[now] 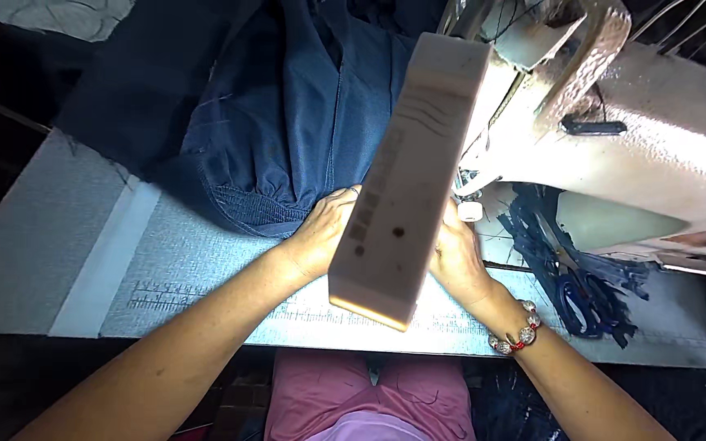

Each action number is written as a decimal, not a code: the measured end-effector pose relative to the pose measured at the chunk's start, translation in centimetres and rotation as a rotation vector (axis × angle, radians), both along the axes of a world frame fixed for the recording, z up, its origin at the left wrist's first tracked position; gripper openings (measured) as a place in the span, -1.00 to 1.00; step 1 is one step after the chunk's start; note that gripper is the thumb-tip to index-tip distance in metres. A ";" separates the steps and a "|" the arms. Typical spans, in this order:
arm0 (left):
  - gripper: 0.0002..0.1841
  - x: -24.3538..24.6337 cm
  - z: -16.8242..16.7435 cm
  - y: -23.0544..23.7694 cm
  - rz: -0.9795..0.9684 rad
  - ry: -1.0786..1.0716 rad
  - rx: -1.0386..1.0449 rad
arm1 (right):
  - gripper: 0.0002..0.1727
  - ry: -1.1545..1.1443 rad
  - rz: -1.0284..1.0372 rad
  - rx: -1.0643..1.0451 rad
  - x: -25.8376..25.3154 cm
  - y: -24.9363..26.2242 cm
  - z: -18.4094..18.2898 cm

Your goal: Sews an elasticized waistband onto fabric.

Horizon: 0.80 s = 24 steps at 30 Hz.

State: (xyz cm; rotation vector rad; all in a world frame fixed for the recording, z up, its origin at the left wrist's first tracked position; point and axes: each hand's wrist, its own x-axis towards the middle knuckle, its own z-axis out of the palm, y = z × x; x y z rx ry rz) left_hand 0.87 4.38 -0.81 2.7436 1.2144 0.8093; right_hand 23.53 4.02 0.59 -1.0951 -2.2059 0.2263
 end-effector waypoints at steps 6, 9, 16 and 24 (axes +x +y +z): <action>-0.69 0.1 -0.1 0.2 0.037 0.047 -0.112 | -0.57 -0.110 -0.017 0.004 0.9 -0.6 0.1; -0.69 0.3 0.2 0.5 0.038 0.032 -0.129 | -0.54 -0.142 -0.043 -0.013 0.8 -0.4 0.2; -0.70 0.7 1.3 1.7 0.040 -0.013 -0.102 | -0.53 -0.169 -0.065 -0.057 0.2 0.4 1.0; -0.69 0.9 0.9 3.3 -0.016 -0.068 -0.076 | -0.56 -0.136 -0.083 -0.118 0.4 0.2 1.6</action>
